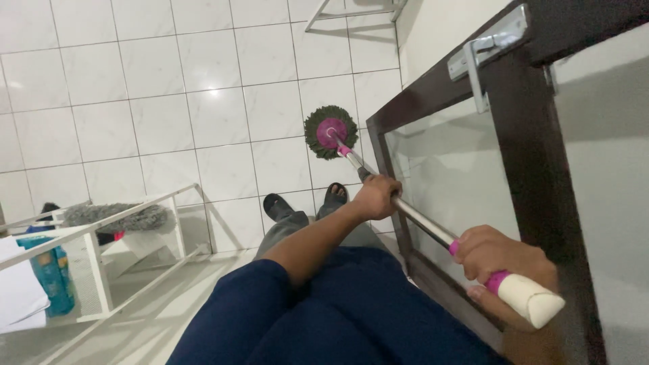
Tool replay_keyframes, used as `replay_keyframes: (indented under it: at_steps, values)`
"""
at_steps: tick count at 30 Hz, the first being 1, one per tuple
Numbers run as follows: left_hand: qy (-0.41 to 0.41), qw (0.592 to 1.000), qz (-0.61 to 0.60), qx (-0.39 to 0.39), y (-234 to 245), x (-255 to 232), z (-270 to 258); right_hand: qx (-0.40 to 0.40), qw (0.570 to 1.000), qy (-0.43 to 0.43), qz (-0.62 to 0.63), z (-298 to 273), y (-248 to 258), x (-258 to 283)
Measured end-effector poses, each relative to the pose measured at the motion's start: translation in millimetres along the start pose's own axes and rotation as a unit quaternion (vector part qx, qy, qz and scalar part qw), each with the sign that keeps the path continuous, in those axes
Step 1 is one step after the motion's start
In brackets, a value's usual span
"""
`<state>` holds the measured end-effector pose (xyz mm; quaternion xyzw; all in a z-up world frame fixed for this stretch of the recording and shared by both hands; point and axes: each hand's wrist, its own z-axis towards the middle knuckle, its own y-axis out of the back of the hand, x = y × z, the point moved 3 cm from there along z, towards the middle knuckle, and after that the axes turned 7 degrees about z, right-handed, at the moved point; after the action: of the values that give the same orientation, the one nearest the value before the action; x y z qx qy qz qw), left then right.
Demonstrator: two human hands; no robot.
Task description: Mopping the tiled floor across multiple rooms including a bathroom area.
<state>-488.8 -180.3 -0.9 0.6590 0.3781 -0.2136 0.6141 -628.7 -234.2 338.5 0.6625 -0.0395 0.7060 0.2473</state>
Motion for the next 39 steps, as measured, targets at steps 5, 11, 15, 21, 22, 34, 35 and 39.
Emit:
replay_keyframes:
  at_steps: [5,11,15,21,22,34,35,39]
  values:
    - [0.009,0.999,-0.024,-0.044,39.4,9.6,-45.9,0.028,0.996,0.04,0.08,15.1,-28.2,9.9]
    - [0.08,0.997,0.002,0.018,76.2,38.8,-114.2,0.074,0.984,0.05,0.155,10.5,-63.2,-14.3]
    - [0.112,0.993,0.044,0.008,97.8,66.9,-168.0,0.059,0.967,0.031,0.245,9.4,-105.0,-31.8]
    - [0.218,0.974,0.062,0.026,103.5,131.5,-245.5,0.129,0.939,-0.007,0.317,8.2,-179.8,-64.5]
    - [0.225,0.972,0.063,0.02,98.4,138.9,-250.7,0.137,0.937,-0.004,0.32,8.8,-186.4,-60.5]
    - [0.222,0.968,0.08,-0.088,0.7,112.8,-193.1,0.216,0.965,-0.006,0.151,-37.9,-115.6,-53.5]
    - [0.216,0.969,0.076,-0.092,-6.2,99.8,-181.9,0.204,0.967,0.006,0.151,-44.2,-101.5,-51.6]
    - [0.211,0.974,0.062,-0.061,-29.4,48.8,-135.3,0.152,0.981,0.026,0.119,-68.5,-54.0,-33.9]
